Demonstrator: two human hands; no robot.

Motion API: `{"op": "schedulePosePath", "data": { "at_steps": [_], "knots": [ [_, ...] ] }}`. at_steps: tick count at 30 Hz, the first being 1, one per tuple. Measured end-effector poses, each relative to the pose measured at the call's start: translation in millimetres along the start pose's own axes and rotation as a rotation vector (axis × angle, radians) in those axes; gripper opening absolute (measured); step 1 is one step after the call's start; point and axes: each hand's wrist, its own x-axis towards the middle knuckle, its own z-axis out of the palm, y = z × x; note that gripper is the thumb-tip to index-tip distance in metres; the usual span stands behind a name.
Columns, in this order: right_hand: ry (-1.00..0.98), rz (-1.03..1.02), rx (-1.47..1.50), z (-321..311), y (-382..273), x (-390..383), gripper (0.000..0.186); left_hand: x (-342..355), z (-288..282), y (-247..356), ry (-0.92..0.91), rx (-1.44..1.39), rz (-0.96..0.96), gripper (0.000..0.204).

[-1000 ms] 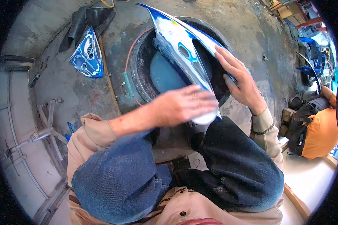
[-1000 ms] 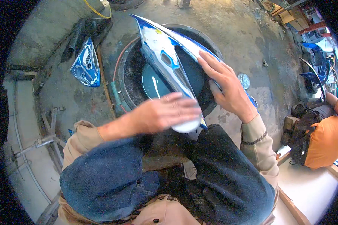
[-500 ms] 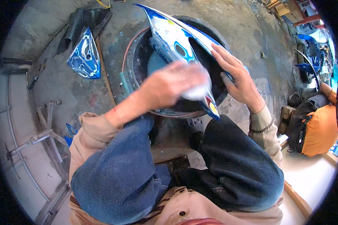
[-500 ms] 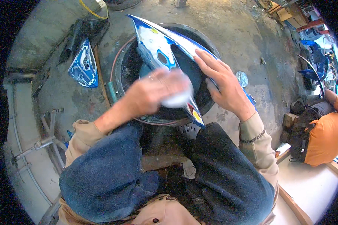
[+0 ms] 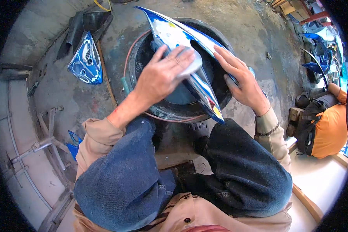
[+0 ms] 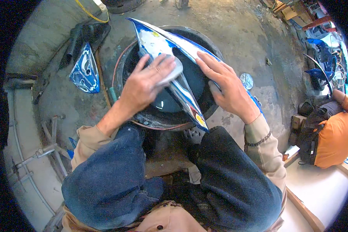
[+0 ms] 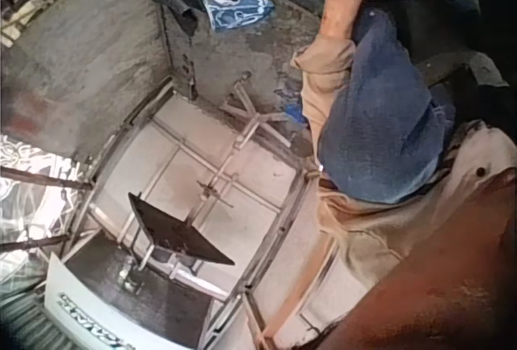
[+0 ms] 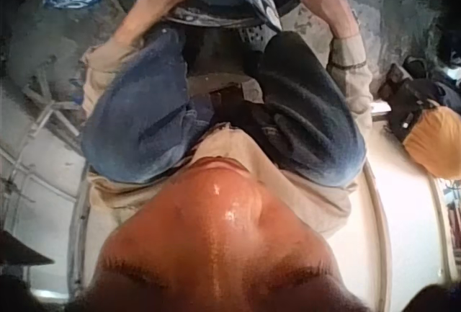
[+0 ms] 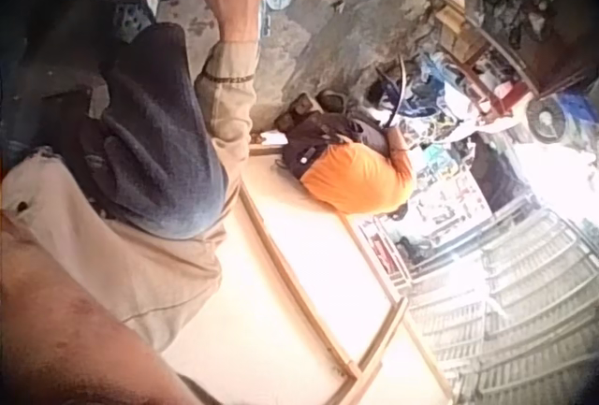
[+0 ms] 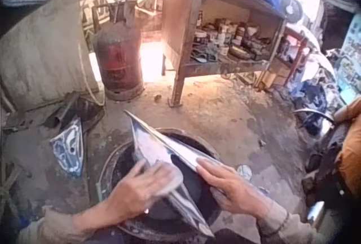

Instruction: The person wet sands a blue and white motorcycle fairing by hand with a sanding pad over a bucket of water, frequently dipping the pad into the water.

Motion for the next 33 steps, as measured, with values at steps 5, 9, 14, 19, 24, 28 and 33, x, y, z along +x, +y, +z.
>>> {"op": "schedulePosePath", "data": {
  "at_steps": [5,9,14,19,24,28,33],
  "knots": [
    [0.001,0.007,0.013,0.6,2.7,-0.7,0.087,-24.5,12.5,55.3,-0.153,-0.297,0.275,0.054],
    [-0.002,0.012,0.011,-0.5,-1.2,0.0,0.086,-2.4,-0.5,4.8,0.026,0.08,0.08,0.043],
    [-0.009,0.012,0.012,2.4,3.2,-0.7,0.085,-9.1,-1.4,43.8,-0.068,-0.083,0.109,0.048],
    [0.004,0.008,0.022,1.4,4.1,-1.4,0.087,-15.1,9.1,37.1,-0.065,-0.074,0.239,0.048],
    [0.001,-0.006,0.014,0.2,-1.0,2.9,0.086,5.6,-2.6,5.7,-0.004,0.157,-0.044,0.044],
    [0.005,0.013,0.016,-0.7,3.9,-2.5,0.085,-21.1,11.1,77.5,-0.092,-0.204,0.302,0.045],
    [0.002,0.022,0.016,-1.6,-0.1,-3.5,0.085,6.9,-5.8,12.9,-0.009,-0.006,0.048,0.048]
  ]
}}
